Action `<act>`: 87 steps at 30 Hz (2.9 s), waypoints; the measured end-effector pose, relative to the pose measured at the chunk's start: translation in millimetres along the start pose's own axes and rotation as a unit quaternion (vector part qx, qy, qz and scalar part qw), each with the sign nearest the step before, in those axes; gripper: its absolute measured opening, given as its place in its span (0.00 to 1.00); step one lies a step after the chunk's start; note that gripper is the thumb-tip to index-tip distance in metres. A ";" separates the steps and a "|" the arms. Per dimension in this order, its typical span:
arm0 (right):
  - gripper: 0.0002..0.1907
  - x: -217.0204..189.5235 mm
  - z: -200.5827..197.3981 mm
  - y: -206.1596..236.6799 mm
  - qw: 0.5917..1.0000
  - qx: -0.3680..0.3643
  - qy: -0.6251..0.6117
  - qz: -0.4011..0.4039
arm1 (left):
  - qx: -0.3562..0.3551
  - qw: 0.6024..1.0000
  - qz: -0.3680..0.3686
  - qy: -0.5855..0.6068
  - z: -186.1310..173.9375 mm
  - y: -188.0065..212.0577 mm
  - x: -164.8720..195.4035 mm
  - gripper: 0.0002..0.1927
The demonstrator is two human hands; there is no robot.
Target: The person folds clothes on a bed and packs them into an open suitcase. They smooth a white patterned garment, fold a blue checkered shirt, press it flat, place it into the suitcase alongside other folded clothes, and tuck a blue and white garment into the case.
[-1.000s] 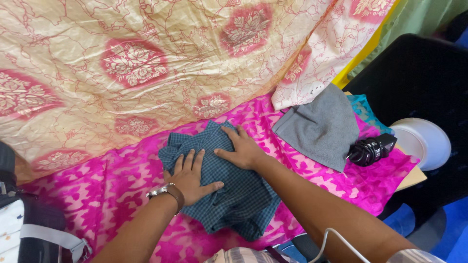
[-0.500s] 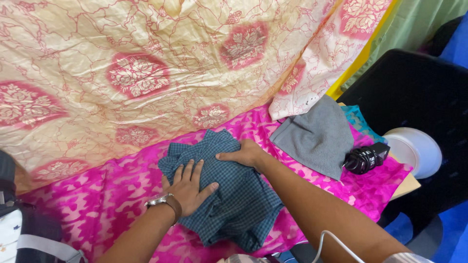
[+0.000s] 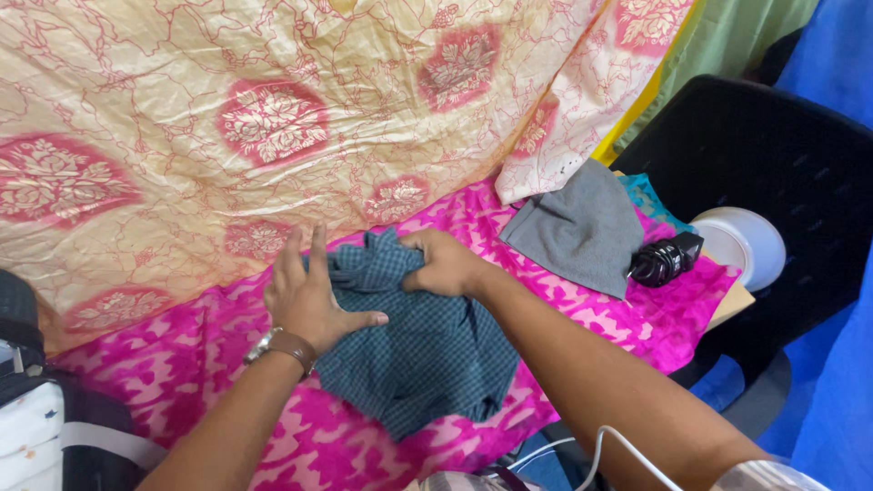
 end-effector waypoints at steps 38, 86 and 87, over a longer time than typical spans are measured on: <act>0.54 -138.1 100.9 -10.3 0.911 0.055 -0.407 -0.025 | 0.063 0.857 0.003 0.512 -191.7 105.8 -121.5 0.25; 0.32 -192.8 222.6 8.1 0.797 0.087 -0.595 0.063 | -0.048 0.558 -0.215 0.800 -204.2 181.4 -151.5 0.23; 0.33 -191.9 208.7 17.8 0.801 0.105 -0.585 0.066 | -0.058 0.549 -0.205 0.808 -196.0 172.9 -138.1 0.23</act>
Point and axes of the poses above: each hand's wrist, its own y-axis away from the middle knuckle, its own z-axis out of the palm, x = y × z, the point moved 2 cm from there along -y, towards the middle knuckle, and after that the axes turned 1 degree about -y, right-handed, at the moved point
